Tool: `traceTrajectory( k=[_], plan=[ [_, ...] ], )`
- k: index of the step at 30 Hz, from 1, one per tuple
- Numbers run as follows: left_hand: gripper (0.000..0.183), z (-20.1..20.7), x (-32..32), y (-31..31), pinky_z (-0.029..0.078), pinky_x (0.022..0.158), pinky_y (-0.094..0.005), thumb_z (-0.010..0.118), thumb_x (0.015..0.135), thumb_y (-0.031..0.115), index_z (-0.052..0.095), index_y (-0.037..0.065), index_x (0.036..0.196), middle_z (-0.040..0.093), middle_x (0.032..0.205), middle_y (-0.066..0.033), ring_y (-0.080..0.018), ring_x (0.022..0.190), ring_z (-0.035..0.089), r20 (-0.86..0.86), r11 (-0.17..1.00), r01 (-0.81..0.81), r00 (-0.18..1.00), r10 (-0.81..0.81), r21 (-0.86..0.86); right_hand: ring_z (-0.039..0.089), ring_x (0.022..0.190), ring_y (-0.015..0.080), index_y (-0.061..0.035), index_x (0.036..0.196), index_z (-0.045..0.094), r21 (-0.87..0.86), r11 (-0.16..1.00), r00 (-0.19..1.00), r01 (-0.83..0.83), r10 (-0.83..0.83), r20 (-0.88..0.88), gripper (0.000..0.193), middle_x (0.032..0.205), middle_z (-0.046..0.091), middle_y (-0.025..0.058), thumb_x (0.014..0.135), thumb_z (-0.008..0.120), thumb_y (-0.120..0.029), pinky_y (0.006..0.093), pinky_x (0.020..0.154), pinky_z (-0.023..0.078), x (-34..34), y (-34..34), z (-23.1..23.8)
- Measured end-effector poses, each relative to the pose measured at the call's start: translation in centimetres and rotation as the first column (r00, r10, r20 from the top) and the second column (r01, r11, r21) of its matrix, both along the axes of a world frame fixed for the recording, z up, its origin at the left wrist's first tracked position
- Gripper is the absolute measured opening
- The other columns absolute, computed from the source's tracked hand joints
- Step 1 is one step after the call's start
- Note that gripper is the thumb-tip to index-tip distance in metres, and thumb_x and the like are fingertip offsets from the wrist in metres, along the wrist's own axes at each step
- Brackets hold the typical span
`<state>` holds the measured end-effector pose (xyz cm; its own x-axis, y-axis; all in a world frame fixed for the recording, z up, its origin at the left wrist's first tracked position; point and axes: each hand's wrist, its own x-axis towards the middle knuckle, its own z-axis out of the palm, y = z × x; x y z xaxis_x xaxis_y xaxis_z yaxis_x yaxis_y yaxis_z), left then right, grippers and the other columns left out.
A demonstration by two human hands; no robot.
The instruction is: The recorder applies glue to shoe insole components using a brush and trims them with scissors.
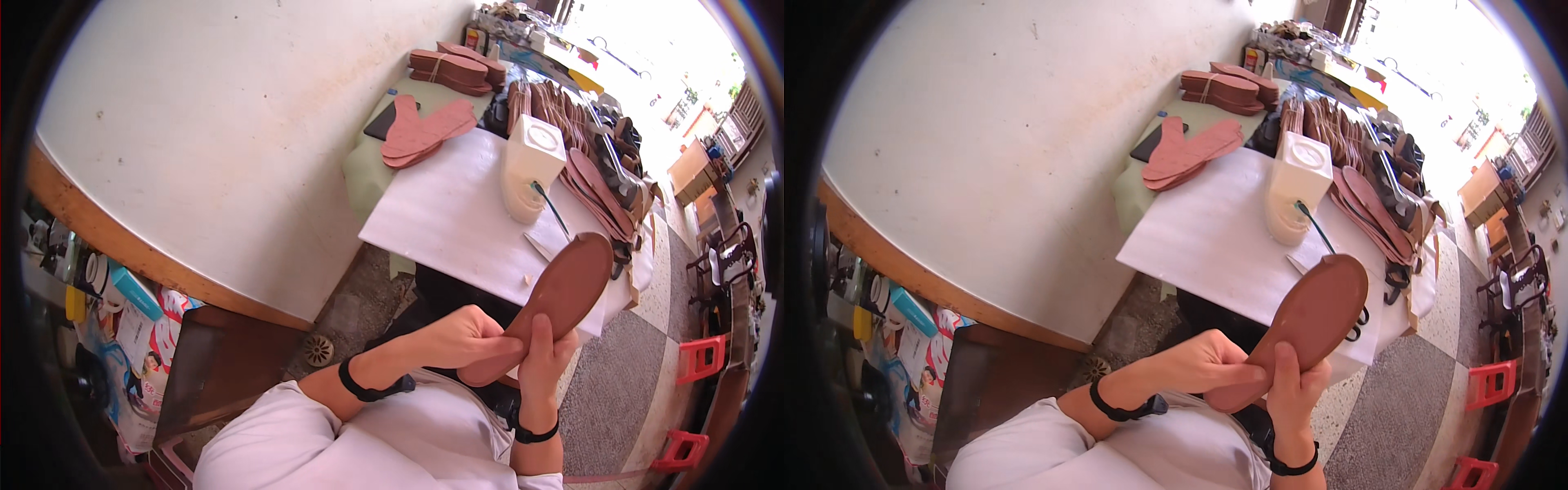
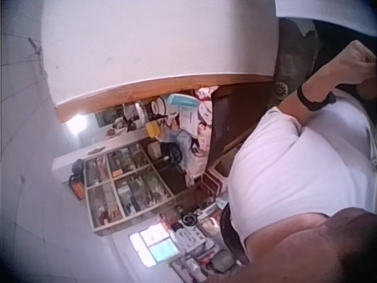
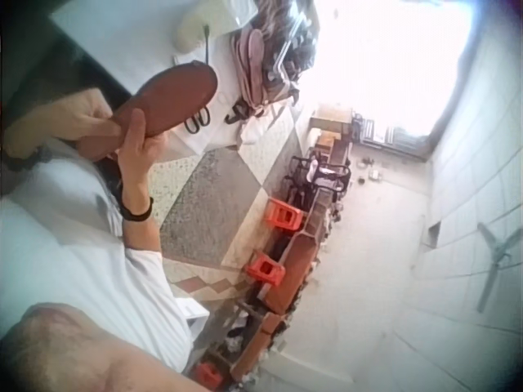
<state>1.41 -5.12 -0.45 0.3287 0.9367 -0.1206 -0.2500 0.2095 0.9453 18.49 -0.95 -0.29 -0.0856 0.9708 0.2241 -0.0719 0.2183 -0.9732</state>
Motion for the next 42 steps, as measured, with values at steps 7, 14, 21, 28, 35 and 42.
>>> traceTrajectory(
  k=[7, 14, 21, 28, 35, 42],
  plan=[
    [0.020, 0.9, 0.3, -0.4, 0.045, 0.056, -0.0201, 0.073, 0.097, 0.021, 0.070, 0.002, 0.093, 0.065, 0.075, -0.0004, -0.0062, 0.065, 0.061, 0.189, 0.958, 0.239, 0.960, -0.208, -0.161, 0.061, 0.075, 0.0083, 0.0046, 0.094, 0.070, -0.029, 0.989, 0.989, -0.143, 0.144, 0.039, 0.031, 0.084, 0.070, 0.0024, 0.099, 0.070, -0.026, 0.0244, 0.063, 0.047, 0.0, 0.3, -0.1],
    [0.022, -0.5, -0.8, -0.5, 0.052, 0.054, -0.0266, 0.072, 0.097, 0.021, 0.070, -0.001, 0.095, 0.068, 0.076, -0.0063, -0.0128, 0.061, 0.065, 0.204, 0.982, -0.146, 0.964, 0.168, -0.120, 0.049, 0.078, 0.0057, 0.0006, 0.121, 0.059, 0.033, 0.936, 0.936, -0.350, 0.351, -0.009, 0.031, 0.095, 0.061, 0.0014, 0.105, 0.060, -0.026, 0.0209, 0.069, 0.041, 0.0, 0.4, -0.6],
    [0.034, 0.3, -5.1, -1.0, 0.054, 0.057, -0.0398, 0.061, 0.104, 0.028, 0.059, 0.002, 0.082, 0.059, 0.066, -0.0102, -0.0225, 0.056, 0.061, 0.360, 0.825, -0.553, 0.750, 0.555, -0.118, 0.057, 0.066, 0.0140, 0.0010, 0.092, 0.070, 0.101, 0.986, 0.738, -0.135, 0.032, 0.675, 0.002, 0.078, 0.063, 0.0069, 0.091, 0.070, 0.000, 0.0271, 0.062, 0.046, 6.2, 0.1, -2.7],
    [0.033, -0.1, -6.8, -1.9, 0.055, 0.057, -0.0378, 0.066, 0.102, 0.028, 0.061, 0.004, 0.080, 0.058, 0.065, -0.0074, -0.0194, 0.057, 0.060, 0.436, 0.827, -0.559, 0.731, 0.525, -0.058, 0.067, 0.084, 0.0304, 0.0009, 0.095, 0.071, 0.099, 0.971, 0.651, -0.217, 0.069, 0.756, 0.018, 0.092, 0.067, 0.0136, 0.078, 0.078, 0.003, 0.0357, 0.073, 0.055, 9.7, -3.2, -6.8],
    [0.027, 0.5, -6.3, -1.7, 0.055, 0.061, -0.0371, 0.064, 0.101, 0.026, 0.060, 0.004, 0.085, 0.058, 0.072, -0.0066, -0.0195, 0.062, 0.060, 0.331, 0.822, -0.566, 0.766, 0.550, -0.057, 0.062, 0.092, 0.0326, -0.0069, 0.089, 0.072, 0.207, 0.913, 0.432, -0.351, -0.038, 0.901, 0.022, 0.091, 0.065, 0.0108, 0.070, 0.083, -0.009, 0.0447, 0.084, 0.048, 6.8, -5.0, -6.7],
    [0.023, -0.1, -6.2, -1.5, 0.057, 0.064, -0.0364, 0.065, 0.101, 0.022, 0.060, 0.003, 0.088, 0.059, 0.075, -0.0066, -0.0194, 0.066, 0.063, 0.317, 0.800, -0.597, 0.748, 0.583, -0.062, 0.065, 0.081, 0.0329, -0.0046, 0.088, 0.070, 0.053, 0.921, 0.530, -0.385, 0.174, 0.830, 0.013, 0.084, 0.068, 0.0112, 0.078, 0.079, -0.007, 0.0447, 0.074, 0.050, 7.3, -4.8, -5.9]
  ],
)
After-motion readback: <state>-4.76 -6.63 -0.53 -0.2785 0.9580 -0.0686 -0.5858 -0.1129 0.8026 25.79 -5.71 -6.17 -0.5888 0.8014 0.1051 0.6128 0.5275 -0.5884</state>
